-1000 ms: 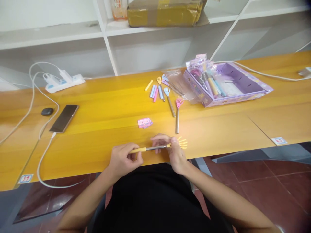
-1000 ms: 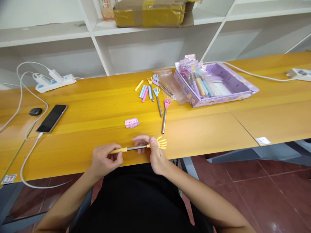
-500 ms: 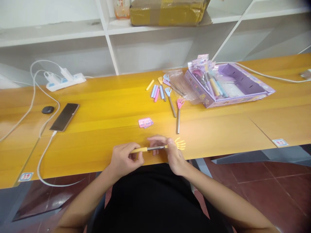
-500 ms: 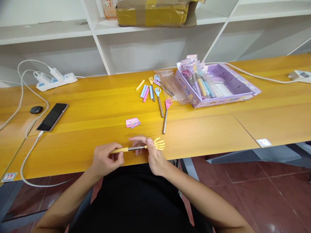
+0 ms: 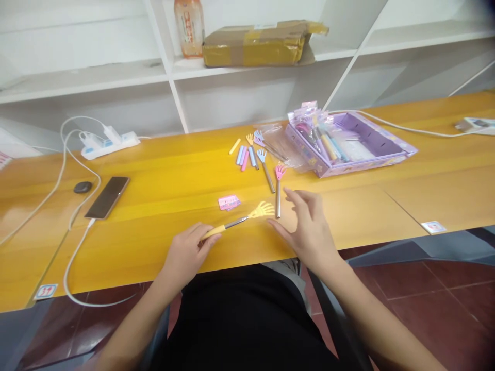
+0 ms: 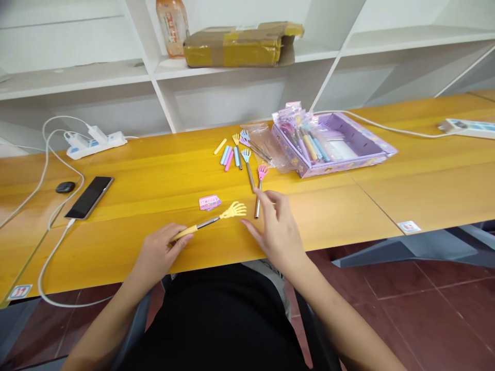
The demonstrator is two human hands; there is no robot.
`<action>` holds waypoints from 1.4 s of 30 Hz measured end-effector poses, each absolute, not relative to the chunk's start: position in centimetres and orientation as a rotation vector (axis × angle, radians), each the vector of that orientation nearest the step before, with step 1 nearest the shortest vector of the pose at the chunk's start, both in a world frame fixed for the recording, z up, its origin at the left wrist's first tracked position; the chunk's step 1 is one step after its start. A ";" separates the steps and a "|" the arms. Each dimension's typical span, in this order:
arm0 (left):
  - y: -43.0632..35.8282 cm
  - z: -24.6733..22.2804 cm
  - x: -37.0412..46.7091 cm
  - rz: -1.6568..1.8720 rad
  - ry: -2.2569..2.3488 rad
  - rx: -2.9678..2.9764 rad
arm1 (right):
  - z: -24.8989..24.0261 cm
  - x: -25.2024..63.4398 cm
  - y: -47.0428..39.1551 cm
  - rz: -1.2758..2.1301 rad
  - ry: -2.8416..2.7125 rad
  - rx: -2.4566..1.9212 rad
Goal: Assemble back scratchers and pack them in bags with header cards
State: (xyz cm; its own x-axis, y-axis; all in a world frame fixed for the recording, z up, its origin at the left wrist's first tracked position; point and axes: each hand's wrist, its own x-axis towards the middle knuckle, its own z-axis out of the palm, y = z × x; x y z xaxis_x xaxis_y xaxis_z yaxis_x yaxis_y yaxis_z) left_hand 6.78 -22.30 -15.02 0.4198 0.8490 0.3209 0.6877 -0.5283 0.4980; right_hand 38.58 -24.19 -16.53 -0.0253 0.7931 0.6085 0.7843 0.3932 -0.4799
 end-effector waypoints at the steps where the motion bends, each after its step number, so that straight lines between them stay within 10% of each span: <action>1: -22.3 -15.0 6.8 0.775 1.326 2.391 | -16.7 38.5 -24.1 -0.141 -1.842 -1.328; 25: -20.8 -13.9 5.3 0.715 1.151 3.288 | -16.0 38.2 -24.1 -0.550 -2.188 -1.069; 42: -17.9 -13.9 -11.1 0.521 1.566 3.221 | -19.7 61.5 -24.1 -0.758 -1.945 -1.592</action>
State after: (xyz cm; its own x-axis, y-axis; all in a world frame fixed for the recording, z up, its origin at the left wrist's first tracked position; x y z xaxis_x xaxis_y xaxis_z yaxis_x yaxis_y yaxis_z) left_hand -11.09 -17.86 -13.88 0.6072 0.6611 0.4408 0.7934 -0.5345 -0.2912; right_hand 61.47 -24.14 -19.69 -0.1820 0.6976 0.6930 0.9826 0.1564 0.1006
